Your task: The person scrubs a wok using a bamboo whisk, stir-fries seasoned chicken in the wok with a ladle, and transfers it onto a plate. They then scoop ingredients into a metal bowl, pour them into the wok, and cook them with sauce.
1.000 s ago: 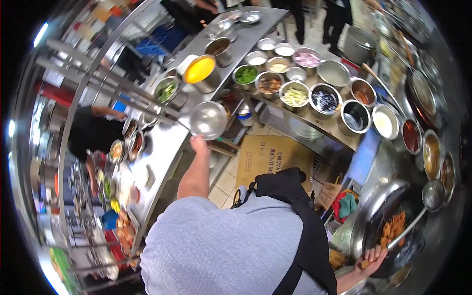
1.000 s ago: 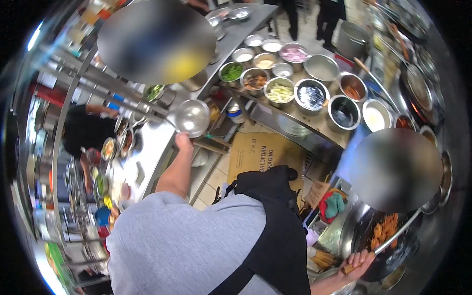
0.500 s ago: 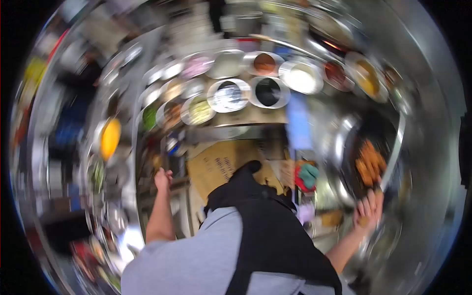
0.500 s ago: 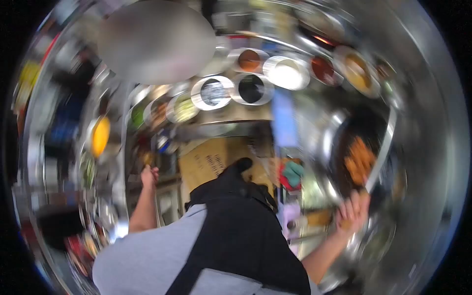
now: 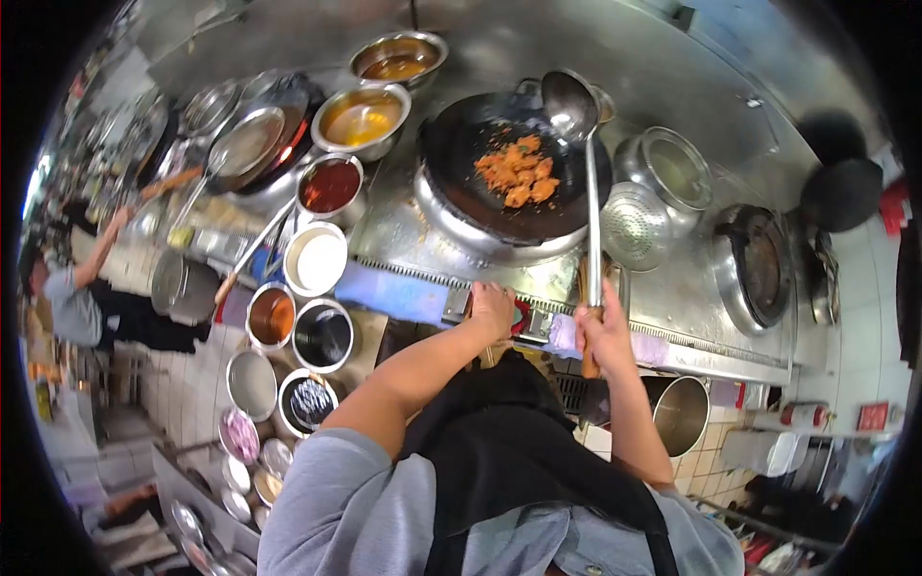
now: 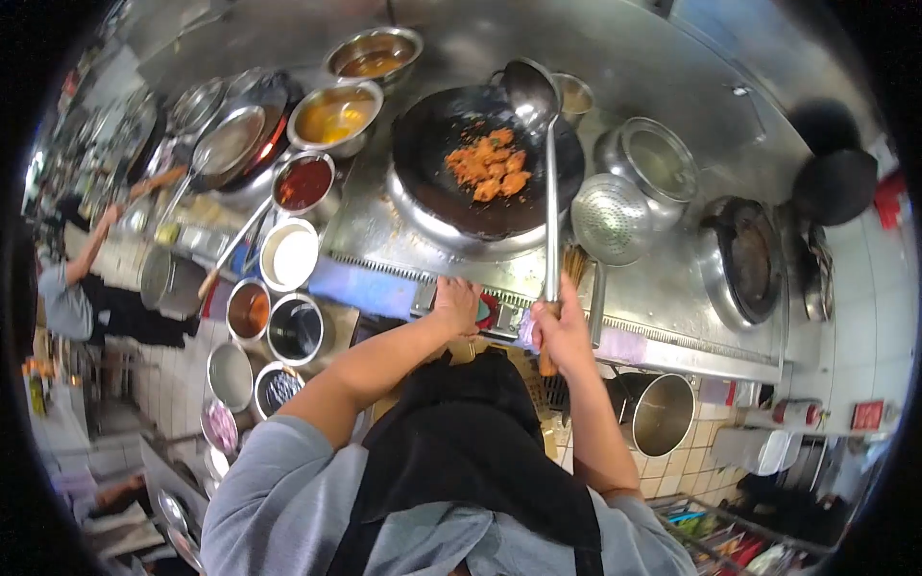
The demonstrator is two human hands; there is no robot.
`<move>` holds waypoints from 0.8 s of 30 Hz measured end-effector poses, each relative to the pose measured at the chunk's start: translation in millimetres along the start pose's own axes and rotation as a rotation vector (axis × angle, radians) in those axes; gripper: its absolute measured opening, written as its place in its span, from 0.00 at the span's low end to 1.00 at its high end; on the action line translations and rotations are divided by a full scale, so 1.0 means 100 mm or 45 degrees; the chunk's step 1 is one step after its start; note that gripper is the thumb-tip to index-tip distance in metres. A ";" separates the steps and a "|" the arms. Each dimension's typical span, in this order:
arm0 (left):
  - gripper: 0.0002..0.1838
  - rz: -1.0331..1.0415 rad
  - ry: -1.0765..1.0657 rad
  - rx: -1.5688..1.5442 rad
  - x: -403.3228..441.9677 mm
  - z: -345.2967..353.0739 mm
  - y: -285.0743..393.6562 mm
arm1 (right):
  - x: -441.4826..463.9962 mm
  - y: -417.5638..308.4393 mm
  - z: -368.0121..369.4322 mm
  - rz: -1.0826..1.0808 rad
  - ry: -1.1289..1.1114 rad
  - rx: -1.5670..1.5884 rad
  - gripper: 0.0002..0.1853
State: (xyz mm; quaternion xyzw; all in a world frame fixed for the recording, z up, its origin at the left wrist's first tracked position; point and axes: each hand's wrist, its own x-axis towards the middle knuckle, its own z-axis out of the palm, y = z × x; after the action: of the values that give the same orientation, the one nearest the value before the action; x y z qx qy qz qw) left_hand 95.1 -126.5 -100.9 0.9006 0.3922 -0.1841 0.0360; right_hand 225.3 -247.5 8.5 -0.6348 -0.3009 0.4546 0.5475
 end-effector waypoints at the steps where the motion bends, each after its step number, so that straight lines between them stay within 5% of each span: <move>1: 0.44 0.034 -0.177 -0.031 0.10 0.01 0.00 | -0.04 0.03 -0.02 0.062 0.004 0.022 0.32; 4: 0.43 0.099 -0.333 -0.114 0.38 0.29 -0.07 | -0.07 -0.02 -0.09 0.121 0.093 -0.167 0.30; 5: 0.40 0.139 -0.349 -0.250 0.42 0.32 -0.11 | -0.04 -0.03 -0.11 0.130 0.188 -0.175 0.19; 7: 0.37 0.190 -0.349 -0.374 0.40 0.37 -0.24 | 0.11 -0.07 -0.22 0.159 0.191 -0.184 0.16; 9: 0.30 0.213 0.138 -1.387 0.26 0.39 -0.47 | 0.36 -0.16 -0.25 0.172 0.163 -0.232 0.09; 10: 0.30 0.223 0.140 -1.376 0.27 0.33 -0.57 | 0.58 -0.16 -0.26 0.178 0.120 -0.195 0.10; 12: 0.28 -0.223 -0.598 -3.003 0.20 0.24 -0.66 | 1.01 -0.07 -0.20 0.252 0.077 -0.111 0.13; 16: 0.33 -0.214 -0.670 -3.297 0.28 -0.24 -0.66 | 1.49 0.01 0.30 0.321 -0.093 -0.193 0.19; 18: 0.37 -0.348 -0.589 -3.334 0.39 -0.41 -0.65 | 1.17 -0.13 0.41 0.108 -0.090 -0.908 0.23; 20: 0.32 -0.345 -0.665 -3.315 0.42 -0.46 -0.67 | 0.98 0.24 0.15 -0.382 -0.027 -1.600 0.28; 24: 0.15 -0.522 -0.662 -3.288 0.69 -0.48 -0.71 | 0.27 -0.11 -0.13 -0.062 0.052 -1.722 0.28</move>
State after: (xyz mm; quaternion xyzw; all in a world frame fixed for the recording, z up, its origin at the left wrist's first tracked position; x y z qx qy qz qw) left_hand 101.6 -19.5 -76.0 0.0846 0.3935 0.1498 0.9031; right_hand 249.5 -227.3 12.5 -0.8392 -0.5230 0.1418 0.0455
